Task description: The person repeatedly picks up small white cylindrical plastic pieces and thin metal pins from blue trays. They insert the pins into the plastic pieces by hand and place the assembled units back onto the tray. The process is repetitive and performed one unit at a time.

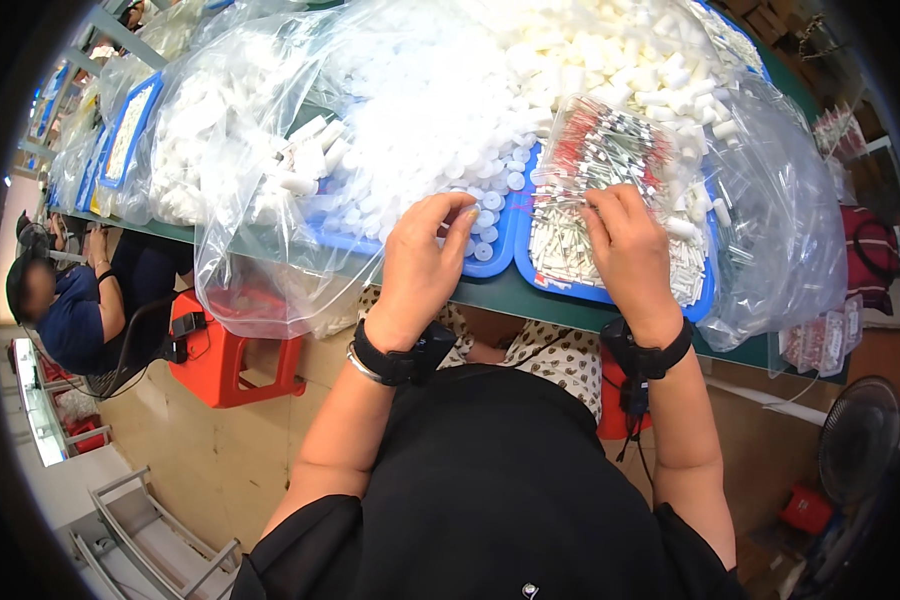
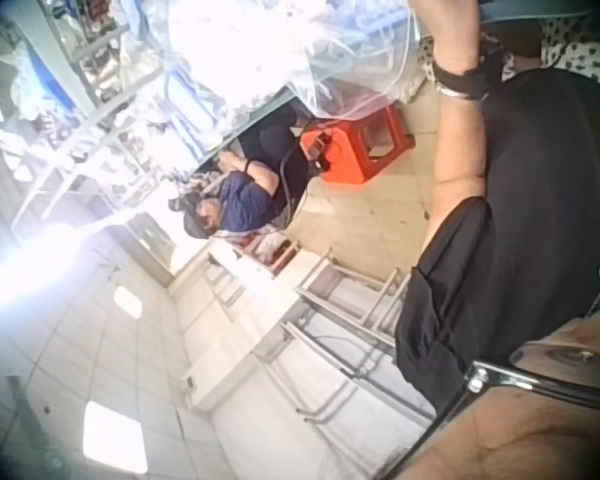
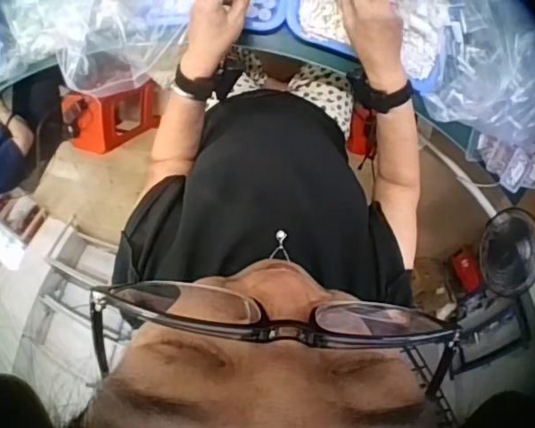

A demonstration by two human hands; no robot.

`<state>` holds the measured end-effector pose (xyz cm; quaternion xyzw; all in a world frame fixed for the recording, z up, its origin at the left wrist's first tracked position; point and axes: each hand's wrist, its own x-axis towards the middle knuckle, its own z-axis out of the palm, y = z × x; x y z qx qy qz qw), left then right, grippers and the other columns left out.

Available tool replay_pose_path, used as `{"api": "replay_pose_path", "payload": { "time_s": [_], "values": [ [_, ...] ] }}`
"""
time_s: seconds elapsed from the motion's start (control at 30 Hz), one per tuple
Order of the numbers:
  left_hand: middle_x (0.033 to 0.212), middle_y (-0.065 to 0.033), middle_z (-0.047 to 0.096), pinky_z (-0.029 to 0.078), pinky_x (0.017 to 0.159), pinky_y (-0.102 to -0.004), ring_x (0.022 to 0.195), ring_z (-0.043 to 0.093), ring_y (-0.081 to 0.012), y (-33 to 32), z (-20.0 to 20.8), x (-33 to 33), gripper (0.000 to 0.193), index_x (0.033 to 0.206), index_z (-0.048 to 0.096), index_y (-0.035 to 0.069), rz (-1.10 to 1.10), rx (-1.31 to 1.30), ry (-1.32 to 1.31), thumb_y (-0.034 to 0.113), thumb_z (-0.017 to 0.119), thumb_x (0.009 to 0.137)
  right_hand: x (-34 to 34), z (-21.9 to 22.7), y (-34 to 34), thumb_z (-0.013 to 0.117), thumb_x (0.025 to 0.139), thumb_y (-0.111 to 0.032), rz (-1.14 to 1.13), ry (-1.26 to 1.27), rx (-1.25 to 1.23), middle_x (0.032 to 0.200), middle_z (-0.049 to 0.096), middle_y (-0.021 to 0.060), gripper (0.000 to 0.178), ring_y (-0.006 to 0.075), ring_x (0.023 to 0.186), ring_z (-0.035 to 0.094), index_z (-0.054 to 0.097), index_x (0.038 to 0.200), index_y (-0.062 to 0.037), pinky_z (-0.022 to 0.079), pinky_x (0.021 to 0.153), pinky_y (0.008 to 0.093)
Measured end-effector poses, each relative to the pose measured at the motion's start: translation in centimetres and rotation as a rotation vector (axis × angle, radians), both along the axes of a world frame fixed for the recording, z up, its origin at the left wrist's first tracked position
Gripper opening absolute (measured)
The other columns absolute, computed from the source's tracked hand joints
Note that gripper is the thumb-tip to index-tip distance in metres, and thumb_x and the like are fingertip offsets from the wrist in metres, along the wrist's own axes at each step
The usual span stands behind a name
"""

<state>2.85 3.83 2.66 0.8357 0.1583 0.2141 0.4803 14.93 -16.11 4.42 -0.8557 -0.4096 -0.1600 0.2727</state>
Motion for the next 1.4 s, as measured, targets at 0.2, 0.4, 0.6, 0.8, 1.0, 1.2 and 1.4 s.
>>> {"api": "replay_pose_path", "payload": {
  "time_s": [0.2, 0.4, 0.6, 0.8, 1.0, 1.2, 1.4],
  "values": [
    [0.109, -0.0124, 0.068, 0.051, 0.076, -0.0234, 0.088, 0.064, -0.0116, -2.4, 0.6, 0.6, 0.018, 0.109, 0.058, 0.000, -0.177, -0.895, 0.001, 0.011, 0.061, 0.096, 0.5, 0.6, -0.1, 0.067, 0.087, -0.005, -0.039, 0.037, 0.165, 0.089, 0.065, 0.0121, 0.014, 0.0307, 0.072, 0.064, 0.066, 0.101, -0.0031, 0.052, 0.064, 0.0372],
    [0.114, -0.0150, 0.066, 0.055, 0.088, -0.0264, 0.098, 0.066, -0.0161, -4.1, 0.5, 0.8, 0.017, 0.110, 0.059, 0.000, -0.285, -1.444, -0.006, 0.012, 0.058, 0.098, -0.4, 2.6, -0.8, 0.069, 0.085, -0.002, -0.062, 0.178, 0.216, 0.082, 0.064, 0.0114, 0.017, 0.0277, 0.070, 0.062, 0.067, 0.101, -0.0017, 0.049, 0.062, 0.0358],
    [0.115, -0.0144, 0.065, 0.054, 0.092, -0.0282, 0.103, 0.064, -0.0177, -5.2, 0.2, 0.6, 0.024, 0.118, 0.057, 0.000, -0.287, -1.634, -0.005, 0.016, 0.057, 0.099, -3.1, 3.9, -2.2, 0.075, 0.077, -0.004, 0.065, 0.286, 0.125, 0.078, 0.063, 0.0080, 0.015, 0.0251, 0.068, 0.054, 0.067, 0.090, -0.0030, 0.044, 0.063, 0.0352],
    [0.112, -0.0097, 0.064, 0.052, 0.086, -0.0261, 0.094, 0.061, -0.0128, -5.1, -0.8, 0.3, 0.037, 0.129, 0.052, -0.002, -0.343, -1.698, -0.035, 0.020, 0.057, 0.100, -3.8, 3.5, -2.7, 0.076, 0.077, -0.008, 0.116, 0.161, 0.015, 0.076, 0.061, 0.0063, 0.012, 0.0257, 0.073, 0.054, 0.067, 0.082, -0.0040, 0.042, 0.069, 0.0376],
    [0.111, -0.0090, 0.063, 0.052, 0.085, -0.0255, 0.092, 0.059, -0.0111, -5.0, -0.6, 0.1, 0.038, 0.129, 0.052, -0.003, -0.313, -1.696, -0.028, 0.022, 0.056, 0.101, -4.1, 3.2, -2.8, 0.075, 0.078, -0.006, 0.077, 0.147, 0.063, 0.077, 0.057, 0.0074, 0.013, 0.0257, 0.074, 0.054, 0.067, 0.088, -0.0040, 0.042, 0.069, 0.0374],
    [0.113, -0.0093, 0.063, 0.053, 0.087, -0.0251, 0.095, 0.061, -0.0120, -5.0, -0.4, 0.1, 0.037, 0.130, 0.051, -0.004, -0.279, -1.722, -0.050, 0.019, 0.054, 0.101, -4.4, 3.4, -2.6, 0.075, 0.075, -0.003, 0.102, 0.054, 0.035, 0.077, 0.055, 0.0066, 0.016, 0.0256, 0.073, 0.054, 0.067, 0.089, -0.0043, 0.042, 0.066, 0.0372],
    [0.112, -0.0092, 0.064, 0.053, 0.086, -0.0243, 0.094, 0.062, -0.0121, -5.1, 0.0, 0.1, 0.036, 0.130, 0.052, -0.003, -0.255, -1.640, -0.035, 0.018, 0.055, 0.101, -4.5, 3.9, -2.6, 0.075, 0.074, -0.001, 0.114, -0.036, -0.005, 0.076, 0.054, 0.0063, 0.018, 0.0246, 0.071, 0.053, 0.067, 0.089, -0.0046, 0.042, 0.065, 0.0367]
  ]
}}
